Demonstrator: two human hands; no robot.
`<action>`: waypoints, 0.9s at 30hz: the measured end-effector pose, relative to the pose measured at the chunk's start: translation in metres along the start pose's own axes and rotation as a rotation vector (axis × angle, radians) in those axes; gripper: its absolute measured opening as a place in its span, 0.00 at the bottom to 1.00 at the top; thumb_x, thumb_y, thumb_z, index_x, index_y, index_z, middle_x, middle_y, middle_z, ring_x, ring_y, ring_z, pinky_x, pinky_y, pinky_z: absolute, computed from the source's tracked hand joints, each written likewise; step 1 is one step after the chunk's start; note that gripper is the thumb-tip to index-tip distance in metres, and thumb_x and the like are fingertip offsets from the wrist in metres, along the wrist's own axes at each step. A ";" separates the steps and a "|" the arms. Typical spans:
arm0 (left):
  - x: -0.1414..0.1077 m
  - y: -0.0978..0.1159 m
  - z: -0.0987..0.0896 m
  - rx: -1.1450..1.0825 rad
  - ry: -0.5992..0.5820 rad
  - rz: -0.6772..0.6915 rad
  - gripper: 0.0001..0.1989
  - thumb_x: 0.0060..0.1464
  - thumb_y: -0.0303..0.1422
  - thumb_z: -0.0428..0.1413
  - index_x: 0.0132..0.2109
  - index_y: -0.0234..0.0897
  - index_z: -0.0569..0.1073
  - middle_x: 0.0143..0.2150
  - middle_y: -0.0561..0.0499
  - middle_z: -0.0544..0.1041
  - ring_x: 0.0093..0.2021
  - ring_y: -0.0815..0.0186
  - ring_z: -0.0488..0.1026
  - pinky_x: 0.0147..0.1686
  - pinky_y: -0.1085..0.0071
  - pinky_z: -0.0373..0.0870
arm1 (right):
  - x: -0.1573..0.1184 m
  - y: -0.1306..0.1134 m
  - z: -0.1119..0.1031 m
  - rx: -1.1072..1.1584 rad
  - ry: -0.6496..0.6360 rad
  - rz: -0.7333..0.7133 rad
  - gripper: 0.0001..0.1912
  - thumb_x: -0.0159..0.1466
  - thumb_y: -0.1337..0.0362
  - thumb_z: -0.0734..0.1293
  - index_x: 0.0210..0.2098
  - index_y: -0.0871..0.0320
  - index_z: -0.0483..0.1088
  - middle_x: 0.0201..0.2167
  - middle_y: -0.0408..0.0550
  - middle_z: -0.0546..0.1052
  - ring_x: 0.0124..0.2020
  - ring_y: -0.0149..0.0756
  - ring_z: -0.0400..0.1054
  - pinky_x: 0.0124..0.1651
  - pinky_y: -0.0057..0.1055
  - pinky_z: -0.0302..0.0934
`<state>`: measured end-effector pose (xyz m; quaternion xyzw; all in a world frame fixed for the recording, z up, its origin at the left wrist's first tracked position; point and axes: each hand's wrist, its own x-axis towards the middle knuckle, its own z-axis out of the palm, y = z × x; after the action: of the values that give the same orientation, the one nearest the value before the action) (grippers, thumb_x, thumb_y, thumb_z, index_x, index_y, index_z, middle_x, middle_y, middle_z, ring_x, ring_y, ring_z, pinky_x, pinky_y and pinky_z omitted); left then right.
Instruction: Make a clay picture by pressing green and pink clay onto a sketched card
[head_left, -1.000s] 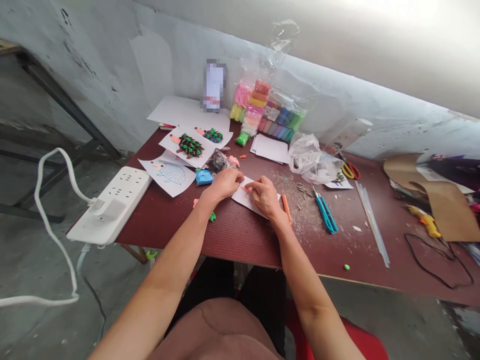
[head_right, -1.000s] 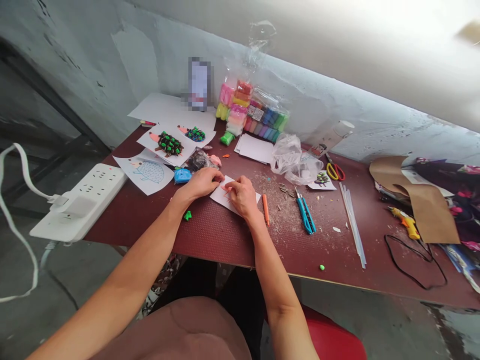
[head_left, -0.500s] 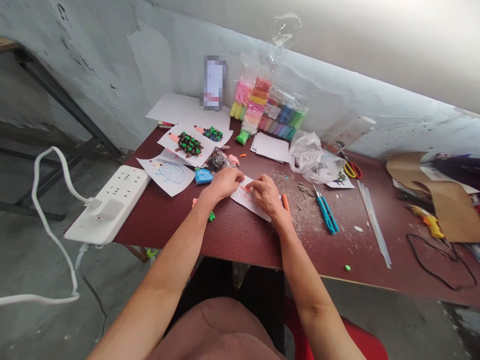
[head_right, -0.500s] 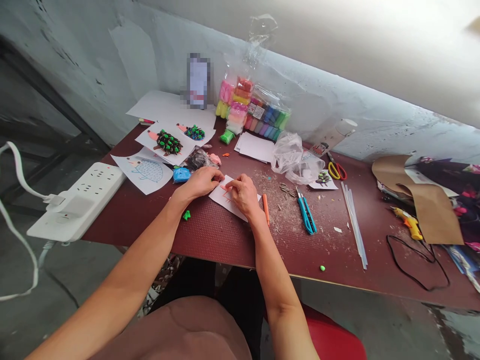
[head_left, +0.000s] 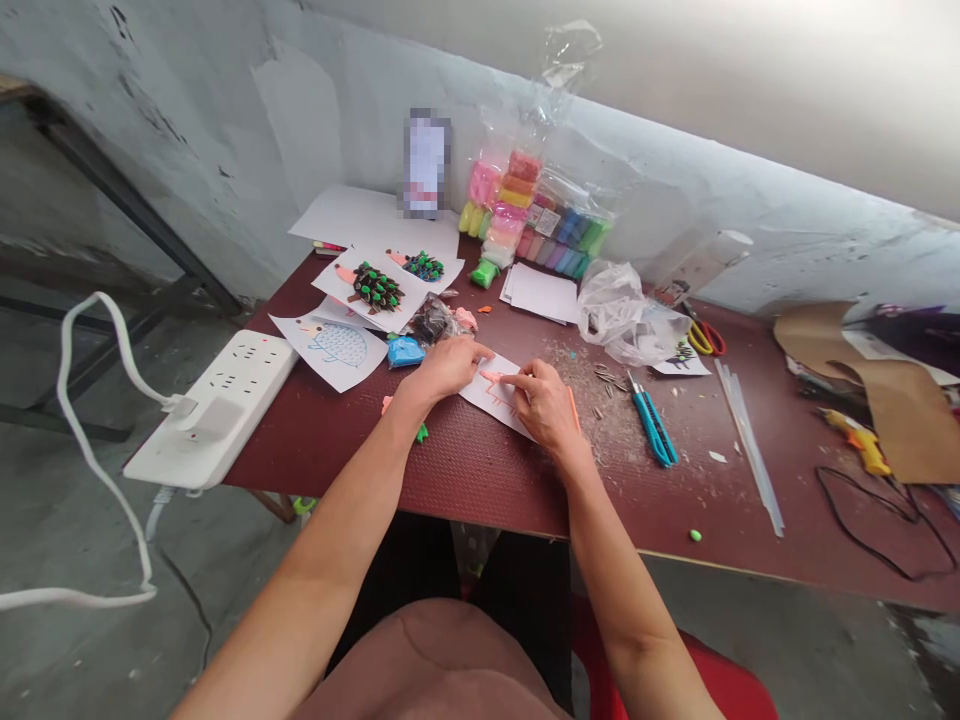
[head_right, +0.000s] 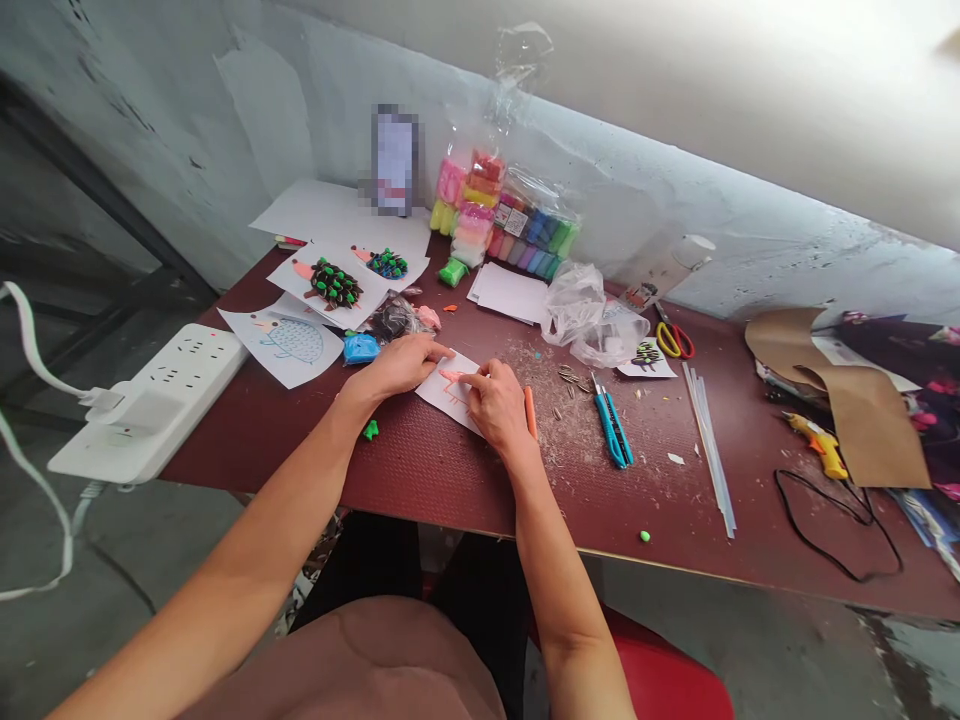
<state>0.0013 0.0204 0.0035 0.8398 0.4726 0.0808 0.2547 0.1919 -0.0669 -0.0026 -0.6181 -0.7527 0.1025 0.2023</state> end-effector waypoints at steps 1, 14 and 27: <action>0.000 0.000 0.001 0.015 -0.003 0.003 0.23 0.65 0.25 0.51 0.61 0.44 0.80 0.59 0.45 0.80 0.57 0.56 0.77 0.56 0.66 0.71 | -0.001 -0.001 0.000 -0.013 -0.004 -0.005 0.19 0.68 0.71 0.62 0.46 0.49 0.84 0.39 0.51 0.74 0.43 0.41 0.66 0.48 0.36 0.62; 0.001 -0.001 0.003 -0.052 0.051 0.044 0.18 0.63 0.24 0.54 0.52 0.42 0.84 0.48 0.46 0.83 0.51 0.59 0.79 0.52 0.69 0.72 | -0.002 -0.004 0.007 -0.065 0.027 0.034 0.22 0.67 0.72 0.61 0.50 0.50 0.83 0.41 0.53 0.75 0.44 0.43 0.66 0.49 0.38 0.61; 0.002 0.004 0.002 0.066 -0.004 0.041 0.21 0.64 0.24 0.50 0.57 0.35 0.80 0.56 0.39 0.82 0.57 0.54 0.77 0.58 0.63 0.71 | 0.010 0.001 0.001 0.318 0.216 0.301 0.11 0.64 0.61 0.65 0.35 0.57 0.80 0.32 0.48 0.82 0.31 0.37 0.70 0.40 0.32 0.64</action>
<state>0.0059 0.0199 0.0037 0.8574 0.4571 0.0686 0.2263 0.1908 -0.0568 -0.0018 -0.6910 -0.6006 0.1820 0.3587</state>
